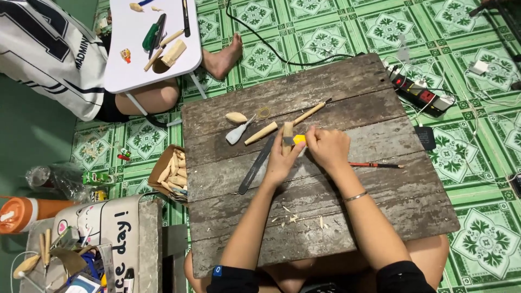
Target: Carving and shaping a small piece of wood using a utility knife
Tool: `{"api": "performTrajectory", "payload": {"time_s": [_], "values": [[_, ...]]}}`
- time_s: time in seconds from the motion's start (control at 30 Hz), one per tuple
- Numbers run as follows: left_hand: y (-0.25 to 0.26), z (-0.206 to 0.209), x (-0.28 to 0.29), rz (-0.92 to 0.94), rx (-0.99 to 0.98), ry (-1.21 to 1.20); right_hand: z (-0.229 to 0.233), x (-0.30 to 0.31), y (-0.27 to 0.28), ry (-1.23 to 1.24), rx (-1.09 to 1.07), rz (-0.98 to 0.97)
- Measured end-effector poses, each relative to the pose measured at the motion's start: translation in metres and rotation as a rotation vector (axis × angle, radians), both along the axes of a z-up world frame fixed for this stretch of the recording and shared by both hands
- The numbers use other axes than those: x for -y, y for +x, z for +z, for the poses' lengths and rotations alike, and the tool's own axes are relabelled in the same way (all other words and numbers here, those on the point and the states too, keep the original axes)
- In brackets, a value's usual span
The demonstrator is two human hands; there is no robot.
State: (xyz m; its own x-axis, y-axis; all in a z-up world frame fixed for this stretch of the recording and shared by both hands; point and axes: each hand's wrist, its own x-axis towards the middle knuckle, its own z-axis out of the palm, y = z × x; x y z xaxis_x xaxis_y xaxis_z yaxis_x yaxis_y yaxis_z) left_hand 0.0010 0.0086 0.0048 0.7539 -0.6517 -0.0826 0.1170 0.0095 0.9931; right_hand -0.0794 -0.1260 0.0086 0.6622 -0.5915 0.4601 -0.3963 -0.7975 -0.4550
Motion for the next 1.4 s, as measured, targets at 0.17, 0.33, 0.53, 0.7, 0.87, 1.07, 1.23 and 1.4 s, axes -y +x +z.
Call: {"api": "performTrajectory", "payload": {"time_s": [0.17, 0.33, 0.53, 0.7, 0.87, 1.07, 1.23, 1.4], "values": [[-0.001, -0.009, -0.003, -0.034, 0.063, 0.041, 0.005, 0.004, -0.001, -0.054, 0.000, 0.055], [-0.008, 0.005, 0.000, 0.048, 0.135, 0.099, -0.008, 0.007, 0.004, -0.109, 0.065, 0.014], [-0.014, 0.021, 0.002, 0.148, 0.089, 0.142, -0.022, 0.004, 0.008, -0.136, 0.022, -0.089], [-0.010, 0.019, 0.001, 0.127, 0.207, 0.251, 0.008, -0.009, -0.002, 0.032, -0.028, -0.160], [-0.009, 0.006, 0.000, 0.151, 0.337, 0.172, 0.067, -0.005, -0.038, 0.388, -0.059, -0.207], [-0.001, -0.009, -0.001, 0.100, 0.365, 0.171, 0.054, -0.066, -0.122, 0.276, -0.250, -0.100], [0.008, -0.008, -0.010, 0.045, 0.422, 0.104, -0.033, -0.101, -0.175, 0.016, -0.320, -0.324], [0.016, -0.003, -0.020, -0.007, 0.366, 0.165, -0.032, -0.112, -0.168, -0.053, -0.206, -0.302]]}}
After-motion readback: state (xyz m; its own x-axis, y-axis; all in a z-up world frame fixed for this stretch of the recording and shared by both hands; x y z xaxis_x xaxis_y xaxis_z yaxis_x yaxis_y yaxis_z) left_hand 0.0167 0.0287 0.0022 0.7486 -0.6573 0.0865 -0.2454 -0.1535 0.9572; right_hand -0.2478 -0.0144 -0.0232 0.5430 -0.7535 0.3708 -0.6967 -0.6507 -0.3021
